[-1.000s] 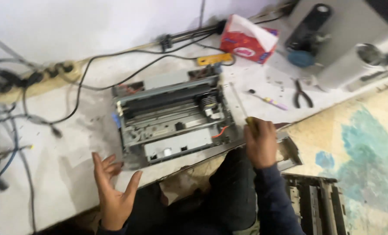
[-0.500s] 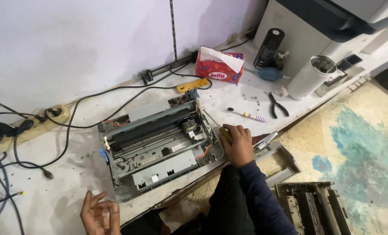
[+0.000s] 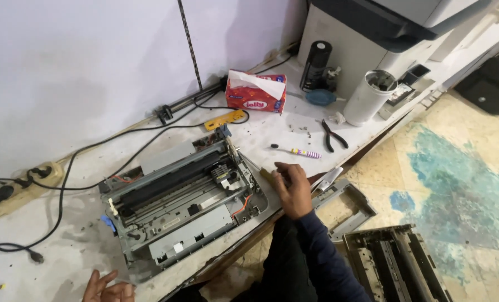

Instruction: Disassembling a printer by removing screws with a screwdriver and prying apart internal components on a repair bench.

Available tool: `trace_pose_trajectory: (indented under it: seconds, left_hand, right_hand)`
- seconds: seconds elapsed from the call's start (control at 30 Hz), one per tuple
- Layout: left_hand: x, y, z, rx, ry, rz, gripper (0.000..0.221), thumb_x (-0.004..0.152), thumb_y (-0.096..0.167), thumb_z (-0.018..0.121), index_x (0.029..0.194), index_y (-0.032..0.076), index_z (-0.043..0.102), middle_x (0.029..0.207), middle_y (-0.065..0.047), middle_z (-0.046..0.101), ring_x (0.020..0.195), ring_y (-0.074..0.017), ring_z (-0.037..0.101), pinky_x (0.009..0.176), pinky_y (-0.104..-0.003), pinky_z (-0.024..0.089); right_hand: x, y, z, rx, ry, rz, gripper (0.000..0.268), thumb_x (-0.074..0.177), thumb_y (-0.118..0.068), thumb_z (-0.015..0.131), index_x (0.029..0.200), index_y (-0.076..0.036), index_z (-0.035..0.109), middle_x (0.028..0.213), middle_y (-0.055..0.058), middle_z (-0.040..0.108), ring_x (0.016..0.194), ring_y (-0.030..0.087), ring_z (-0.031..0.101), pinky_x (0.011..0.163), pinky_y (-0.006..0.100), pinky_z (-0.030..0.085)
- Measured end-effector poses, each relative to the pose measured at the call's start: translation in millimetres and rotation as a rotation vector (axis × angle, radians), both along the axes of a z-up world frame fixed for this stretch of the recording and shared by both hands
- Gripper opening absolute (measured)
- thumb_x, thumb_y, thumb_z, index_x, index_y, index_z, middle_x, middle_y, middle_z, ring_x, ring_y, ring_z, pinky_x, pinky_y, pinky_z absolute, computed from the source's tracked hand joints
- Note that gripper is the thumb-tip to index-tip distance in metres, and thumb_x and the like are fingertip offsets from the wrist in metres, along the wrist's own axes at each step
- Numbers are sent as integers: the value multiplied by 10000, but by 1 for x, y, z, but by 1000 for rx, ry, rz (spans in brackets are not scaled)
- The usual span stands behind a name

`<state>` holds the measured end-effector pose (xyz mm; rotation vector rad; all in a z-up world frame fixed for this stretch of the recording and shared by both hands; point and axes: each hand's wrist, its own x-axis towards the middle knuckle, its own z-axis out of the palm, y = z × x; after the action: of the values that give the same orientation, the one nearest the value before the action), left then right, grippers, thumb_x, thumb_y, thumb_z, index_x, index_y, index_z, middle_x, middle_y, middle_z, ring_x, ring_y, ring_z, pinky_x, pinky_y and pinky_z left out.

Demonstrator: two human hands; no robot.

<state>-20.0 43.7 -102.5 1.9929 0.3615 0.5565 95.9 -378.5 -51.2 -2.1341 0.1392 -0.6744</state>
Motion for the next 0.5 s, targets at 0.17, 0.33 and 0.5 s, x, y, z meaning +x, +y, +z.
trace_pose_trajectory:
  seconds: [0.17,0.33,0.5]
  left_hand:
    - [2,-6,3,-166,-15,-31,783,936,54,633,1648,-28,316,1354,-331,546,972,-362,625,911,-486,506]
    - [-5,-23,29,-298,-80,-25,738,945,8,596,1636,24,336,1387,-260,532,967,-270,585,974,-439,482]
    - [-6,-29,47,-244,14,-5,746,923,67,617,1620,10,358,1367,-267,569,978,-281,633,909,-404,492]
  right_hand:
    - [-8,-5,7,164,25,-30,314,980,-267,644,1201,-51,697,1087,98,682,936,212,648,809,328,541]
    - [9,-14,13,202,-5,-13,290,964,-229,671,1203,-69,703,1088,80,656,882,174,640,766,304,543]
    - [87,-46,47,-210,-270,-20,575,892,-231,812,1376,-52,559,1252,195,534,1158,346,548,977,485,487]
